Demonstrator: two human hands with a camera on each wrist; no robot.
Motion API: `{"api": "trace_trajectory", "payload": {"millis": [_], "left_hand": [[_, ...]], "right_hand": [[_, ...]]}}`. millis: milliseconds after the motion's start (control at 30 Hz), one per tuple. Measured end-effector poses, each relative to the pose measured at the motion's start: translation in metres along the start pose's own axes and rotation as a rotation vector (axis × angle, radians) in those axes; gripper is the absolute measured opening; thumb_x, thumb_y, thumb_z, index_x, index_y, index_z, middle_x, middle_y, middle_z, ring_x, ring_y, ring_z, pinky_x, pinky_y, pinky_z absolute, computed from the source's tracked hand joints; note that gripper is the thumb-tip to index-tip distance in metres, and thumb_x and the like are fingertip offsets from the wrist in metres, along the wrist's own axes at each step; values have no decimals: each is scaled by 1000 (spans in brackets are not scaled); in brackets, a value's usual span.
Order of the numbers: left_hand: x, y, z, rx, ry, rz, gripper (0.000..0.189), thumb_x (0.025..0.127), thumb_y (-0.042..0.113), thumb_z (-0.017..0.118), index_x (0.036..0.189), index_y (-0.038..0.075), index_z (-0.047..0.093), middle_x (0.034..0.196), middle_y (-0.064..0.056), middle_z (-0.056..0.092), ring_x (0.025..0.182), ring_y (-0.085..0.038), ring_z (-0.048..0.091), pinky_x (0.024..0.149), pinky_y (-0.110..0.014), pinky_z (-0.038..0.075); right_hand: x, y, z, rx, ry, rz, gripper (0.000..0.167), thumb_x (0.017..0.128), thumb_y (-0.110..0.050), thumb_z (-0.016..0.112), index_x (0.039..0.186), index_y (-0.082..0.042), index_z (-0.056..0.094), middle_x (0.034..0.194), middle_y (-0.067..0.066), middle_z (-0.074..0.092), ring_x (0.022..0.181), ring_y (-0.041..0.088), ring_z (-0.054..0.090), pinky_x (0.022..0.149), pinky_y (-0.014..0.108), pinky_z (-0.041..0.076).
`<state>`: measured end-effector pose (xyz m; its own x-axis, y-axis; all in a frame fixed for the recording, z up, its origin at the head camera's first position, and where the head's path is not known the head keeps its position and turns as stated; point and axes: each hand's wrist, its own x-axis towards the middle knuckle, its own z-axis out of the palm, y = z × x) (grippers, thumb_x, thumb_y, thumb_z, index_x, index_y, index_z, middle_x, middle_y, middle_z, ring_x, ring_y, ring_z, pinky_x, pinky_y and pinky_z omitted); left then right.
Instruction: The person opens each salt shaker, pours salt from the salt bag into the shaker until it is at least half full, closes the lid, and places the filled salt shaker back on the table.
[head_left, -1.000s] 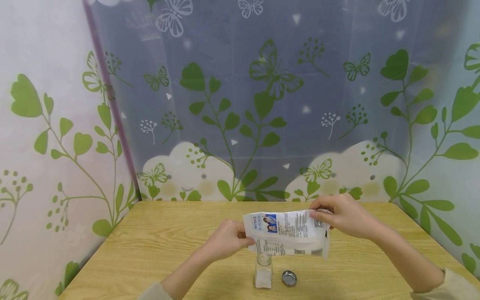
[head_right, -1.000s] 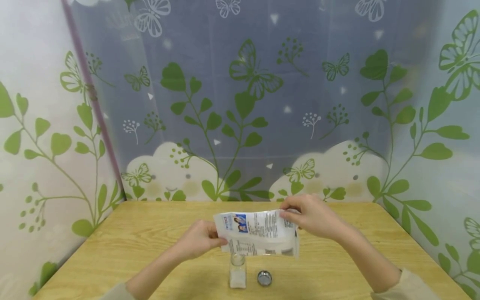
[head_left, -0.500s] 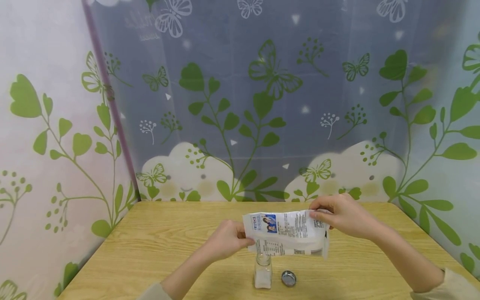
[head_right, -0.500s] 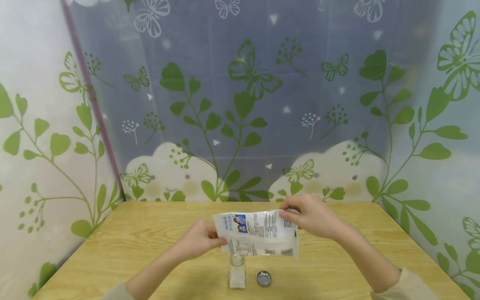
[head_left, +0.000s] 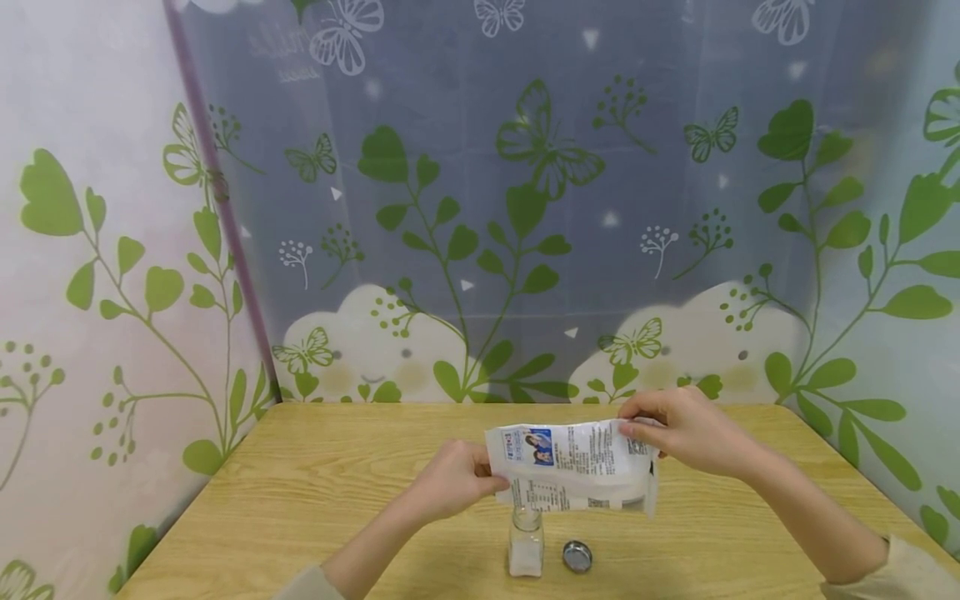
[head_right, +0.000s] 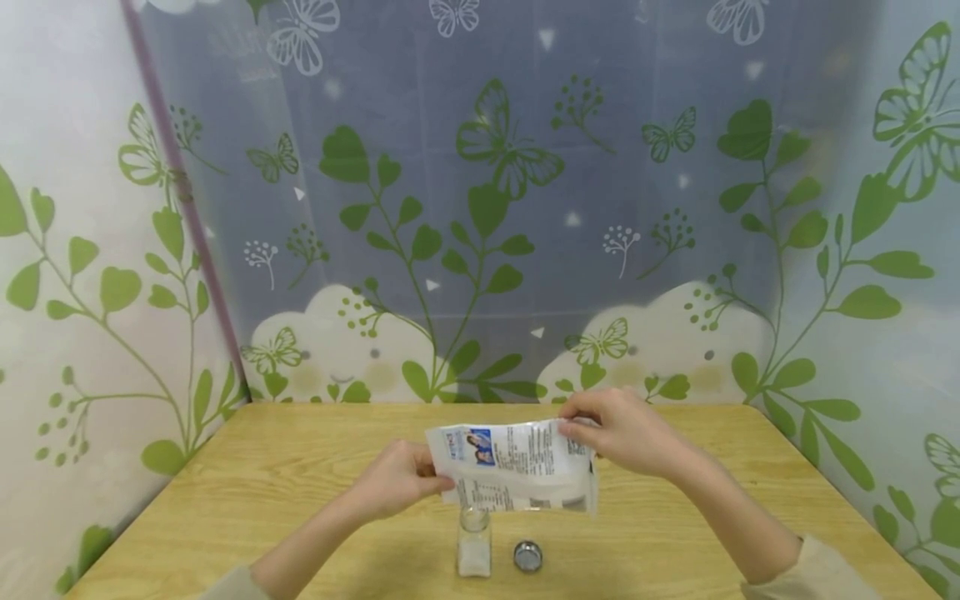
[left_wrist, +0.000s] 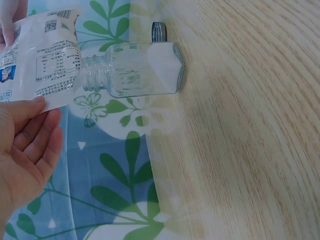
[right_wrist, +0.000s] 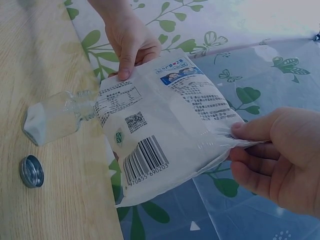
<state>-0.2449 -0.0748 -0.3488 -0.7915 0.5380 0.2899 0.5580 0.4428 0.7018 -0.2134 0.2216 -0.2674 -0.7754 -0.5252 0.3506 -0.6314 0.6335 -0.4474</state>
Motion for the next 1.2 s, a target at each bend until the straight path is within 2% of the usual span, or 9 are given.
{"api": "trace_trajectory", "payload": {"millis": [567, 800, 1200], "left_hand": [[-1, 2, 0, -10, -2, -3, 16, 78, 1, 69, 94, -2, 70, 82, -9, 70, 66, -12, 64, 59, -20, 50], [0, 1, 0, -26, -1, 9, 17, 78, 1, 69, 94, -2, 70, 83, -10, 70, 69, -19, 66, 59, -20, 51], [-1, 1, 0, -31, 5, 12, 16, 77, 0, 69, 93, -3, 70, 83, -11, 70, 67, -14, 66, 59, -20, 51]], "right_hand": [[0, 1, 0, 7, -3, -3, 13, 90, -19, 61, 93, -8, 67, 84, -1, 66, 54, 6, 54, 48, 26, 50], [0, 2, 0, 4, 0, 0, 13, 90, -19, 61, 93, -8, 67, 83, -1, 65, 55, 5, 54, 48, 25, 49], [0, 1, 0, 6, 3, -14, 13, 90, -19, 61, 93, -8, 67, 84, 0, 66, 55, 5, 55, 48, 25, 49]]}}
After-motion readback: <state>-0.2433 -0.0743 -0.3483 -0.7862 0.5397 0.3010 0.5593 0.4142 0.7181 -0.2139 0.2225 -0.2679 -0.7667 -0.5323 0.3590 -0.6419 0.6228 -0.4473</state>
